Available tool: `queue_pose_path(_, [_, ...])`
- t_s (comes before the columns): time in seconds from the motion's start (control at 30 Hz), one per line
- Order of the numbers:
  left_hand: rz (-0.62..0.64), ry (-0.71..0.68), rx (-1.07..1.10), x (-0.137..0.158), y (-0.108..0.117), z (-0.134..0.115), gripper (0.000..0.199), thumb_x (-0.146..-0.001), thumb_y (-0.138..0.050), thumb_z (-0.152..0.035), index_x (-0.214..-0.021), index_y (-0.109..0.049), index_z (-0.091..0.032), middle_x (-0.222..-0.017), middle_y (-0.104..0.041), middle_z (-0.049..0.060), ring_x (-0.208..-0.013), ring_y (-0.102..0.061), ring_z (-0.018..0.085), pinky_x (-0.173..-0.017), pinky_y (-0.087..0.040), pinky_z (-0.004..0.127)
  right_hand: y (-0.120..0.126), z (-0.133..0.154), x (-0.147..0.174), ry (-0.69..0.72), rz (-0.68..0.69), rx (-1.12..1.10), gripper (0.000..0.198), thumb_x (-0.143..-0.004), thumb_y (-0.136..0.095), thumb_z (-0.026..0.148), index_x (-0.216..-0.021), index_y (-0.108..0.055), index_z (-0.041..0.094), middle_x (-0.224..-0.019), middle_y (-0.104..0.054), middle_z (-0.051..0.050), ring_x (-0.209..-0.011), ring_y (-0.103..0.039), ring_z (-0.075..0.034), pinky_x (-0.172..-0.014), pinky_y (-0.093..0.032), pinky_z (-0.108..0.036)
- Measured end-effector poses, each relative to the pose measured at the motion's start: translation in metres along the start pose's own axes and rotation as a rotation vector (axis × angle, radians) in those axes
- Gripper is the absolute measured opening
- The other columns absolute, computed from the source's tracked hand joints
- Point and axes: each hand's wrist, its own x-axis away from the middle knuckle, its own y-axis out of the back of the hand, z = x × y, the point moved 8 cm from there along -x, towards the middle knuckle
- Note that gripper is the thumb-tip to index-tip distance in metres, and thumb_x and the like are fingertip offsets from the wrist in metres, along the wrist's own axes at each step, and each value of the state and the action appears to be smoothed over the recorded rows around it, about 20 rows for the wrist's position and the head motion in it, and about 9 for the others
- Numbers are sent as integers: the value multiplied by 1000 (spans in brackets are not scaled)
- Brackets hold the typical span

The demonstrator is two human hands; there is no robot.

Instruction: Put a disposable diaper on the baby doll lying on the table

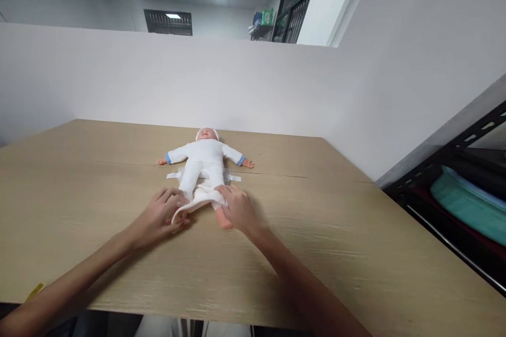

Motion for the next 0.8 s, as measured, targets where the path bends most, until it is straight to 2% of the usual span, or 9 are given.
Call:
queue_pose_path(0.07, [-100, 46, 86, -16, 8, 8, 35, -110, -58, -51, -130, -66, -24, -141, -61, 13, -134, -53, 34, -114, -45, 54, 6, -4, -16, -56, -47, -74, 15, -106, -53, 25, -111, -67, 26, -93, -72, -6, -81, -65, -26, -71, -46, -33])
queue_pose_path(0.13, [-166, 90, 172, -36, 20, 21, 41, -111, -55, -54, -137, -65, -24, -149, -59, 13, -143, -48, 34, -122, -40, 54, 10, -9, -34, -83, -92, -120, 20, -111, -48, 37, -107, -63, 25, -92, -71, -6, -80, -65, -26, -74, -48, -35])
queue_pose_path(0.2, [-197, 118, 256, -58, 30, 37, 53, -108, -57, -59, -147, -60, -23, -154, -59, 13, -147, -48, 35, -126, -35, 54, 12, -18, -53, -104, -136, -174, 29, -112, -45, 47, -108, -61, 23, -99, -72, -9, -91, -68, -28, -85, -52, -39])
queue_pose_path(0.27, [-174, 196, 387, -80, 34, 57, 59, -105, -60, -64, -146, -61, -22, -146, -65, 12, -140, -56, 36, -121, -42, 50, 11, -31, -73, -125, -150, -227, 36, -111, -43, 53, -112, -61, 22, -110, -73, -12, -104, -69, -30, -97, -54, -43])
queue_pose_path(0.33, [-132, 308, 541, -98, 29, 79, 63, -99, -67, -69, -142, -65, -21, -138, -72, 11, -133, -63, 37, -113, -50, 46, 7, -47, -92, -159, -142, -269, 39, -109, -45, 56, -117, -62, 21, -114, -74, -14, -109, -69, -31, -102, -54, -46])
queue_pose_path(0.4, [-125, 403, 665, -112, 21, 100, 68, -92, -77, -70, -140, -68, -23, -137, -74, 10, -132, -65, 38, -110, -52, 43, 0, -65, -108, -196, -124, -306, 39, -106, -47, 55, -116, -63, 21, -114, -75, -14, -108, -70, -32, -103, -55, -47])
queue_pose_path(0.53, [-150, 486, 783, -126, -1, 129, 77, -84, -81, -76, -140, -71, -23, -138, -75, 11, -130, -68, 39, -107, -54, 43, -18, -100, -122, -265, -124, -373, 35, -100, -52, 54, -106, -64, 22, -115, -74, -13, -112, -67, -32, -110, -52, -50])
queue_pose_path(0.67, [-180, 502, 884, -125, -24, 142, 82, -90, -73, -79, -147, -67, -20, -145, -73, 15, -132, -69, 38, -109, -55, 43, -37, -128, -116, -343, -181, -448, 39, -93, -57, 55, -105, -67, 19, -124, -72, -18, -122, -64, -36, -118, -45, -56])
queue_pose_path(0.8, [-231, 508, 958, -120, -39, 144, 80, -94, -74, -72, -152, -62, -19, -157, -64, 17, -141, -64, 36, -116, -53, 42, -52, -137, -105, -394, -195, -590, 46, -94, -57, 57, -116, -70, 19, -133, -73, -15, -128, -66, -32, -119, -49, -52])
